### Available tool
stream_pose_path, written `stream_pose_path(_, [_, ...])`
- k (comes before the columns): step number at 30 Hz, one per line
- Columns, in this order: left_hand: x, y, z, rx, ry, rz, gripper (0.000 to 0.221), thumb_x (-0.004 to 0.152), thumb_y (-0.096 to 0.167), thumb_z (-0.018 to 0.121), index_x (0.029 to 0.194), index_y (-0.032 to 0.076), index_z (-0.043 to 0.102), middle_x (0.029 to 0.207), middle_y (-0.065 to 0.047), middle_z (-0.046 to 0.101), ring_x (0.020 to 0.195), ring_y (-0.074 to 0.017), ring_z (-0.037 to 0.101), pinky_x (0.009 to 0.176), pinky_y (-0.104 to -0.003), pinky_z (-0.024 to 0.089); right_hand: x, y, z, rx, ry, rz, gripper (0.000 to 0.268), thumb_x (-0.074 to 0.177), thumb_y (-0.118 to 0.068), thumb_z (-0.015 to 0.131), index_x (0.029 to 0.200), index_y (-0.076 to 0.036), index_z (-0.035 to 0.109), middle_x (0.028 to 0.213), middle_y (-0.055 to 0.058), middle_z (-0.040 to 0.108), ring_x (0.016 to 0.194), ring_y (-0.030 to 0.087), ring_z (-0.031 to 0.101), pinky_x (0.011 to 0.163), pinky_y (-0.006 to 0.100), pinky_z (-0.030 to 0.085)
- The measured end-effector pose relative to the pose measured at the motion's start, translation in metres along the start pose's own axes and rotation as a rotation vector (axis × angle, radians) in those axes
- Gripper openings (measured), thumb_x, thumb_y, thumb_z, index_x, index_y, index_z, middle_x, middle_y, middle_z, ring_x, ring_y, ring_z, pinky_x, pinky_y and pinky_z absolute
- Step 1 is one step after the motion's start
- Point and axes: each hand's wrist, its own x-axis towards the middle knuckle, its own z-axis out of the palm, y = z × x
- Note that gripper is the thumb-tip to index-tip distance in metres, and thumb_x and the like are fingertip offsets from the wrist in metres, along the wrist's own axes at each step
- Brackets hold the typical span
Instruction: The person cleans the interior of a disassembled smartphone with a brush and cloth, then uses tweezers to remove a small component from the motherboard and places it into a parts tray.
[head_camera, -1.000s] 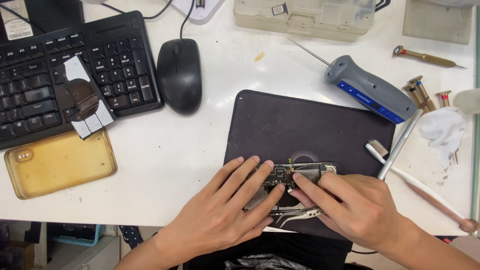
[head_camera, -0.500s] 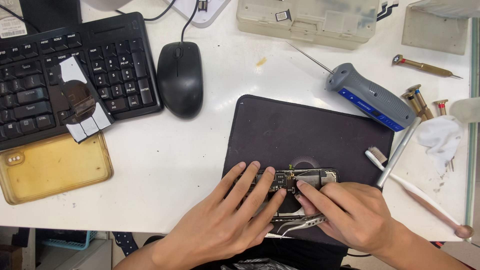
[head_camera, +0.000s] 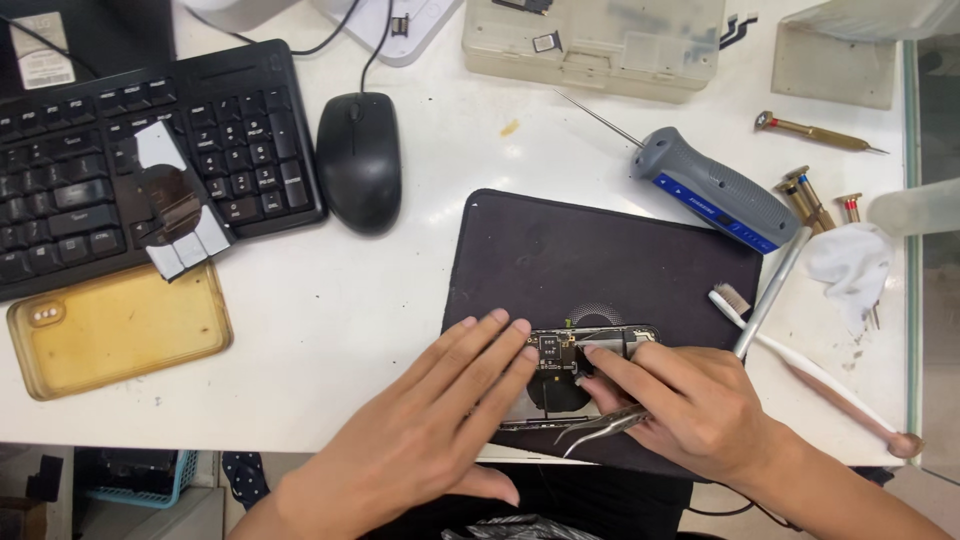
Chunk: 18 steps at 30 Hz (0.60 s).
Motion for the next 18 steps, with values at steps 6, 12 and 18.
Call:
stream_pose_path(6, [-0.002,-0.002,0.009,-0.059,0.060,-0.096,0.086,0.086,0.052,0.069,0.143,-0.010,0.048,0.142,-0.023,0.054,0.137,-0.0372,0.051,0.112,-0.046,0.044,0.000,-0.002,0.000,-0.049,-0.079,-0.067,0.042,0.073,-0.008,0.082,0.113,0.002,0.075,0.064,0.003,0.050,0.045,0.013,0.053,0.040,0.032,0.045])
stream_pose_path(12, [-0.007,-0.011,0.017,-0.164,0.147,-0.068,0.072,0.091,0.041,0.071,0.139,-0.009,0.052,0.136,-0.022,0.059,0.134,-0.0356,0.055,0.110,-0.045,0.048,0.005,-0.003,0.001,-0.012,-0.109,-0.062,0.036,0.075,-0.010,0.081,0.109,0.001,0.074,0.067,0.002,0.054,0.048,0.011,0.056,0.041,0.029,0.046])
stream_pose_path(18, [-0.005,-0.011,0.019,-0.120,0.214,-0.057,0.049,0.096,0.016,0.071,0.135,-0.010,0.057,0.130,-0.021,0.064,0.128,-0.0345,0.061,0.107,-0.043,0.053,0.011,-0.002,-0.001,-0.040,-0.099,-0.093,0.025,0.080,-0.013,0.082,0.100,0.000,0.074,0.067,0.002,0.056,0.049,0.012,0.057,0.041,0.029,0.046])
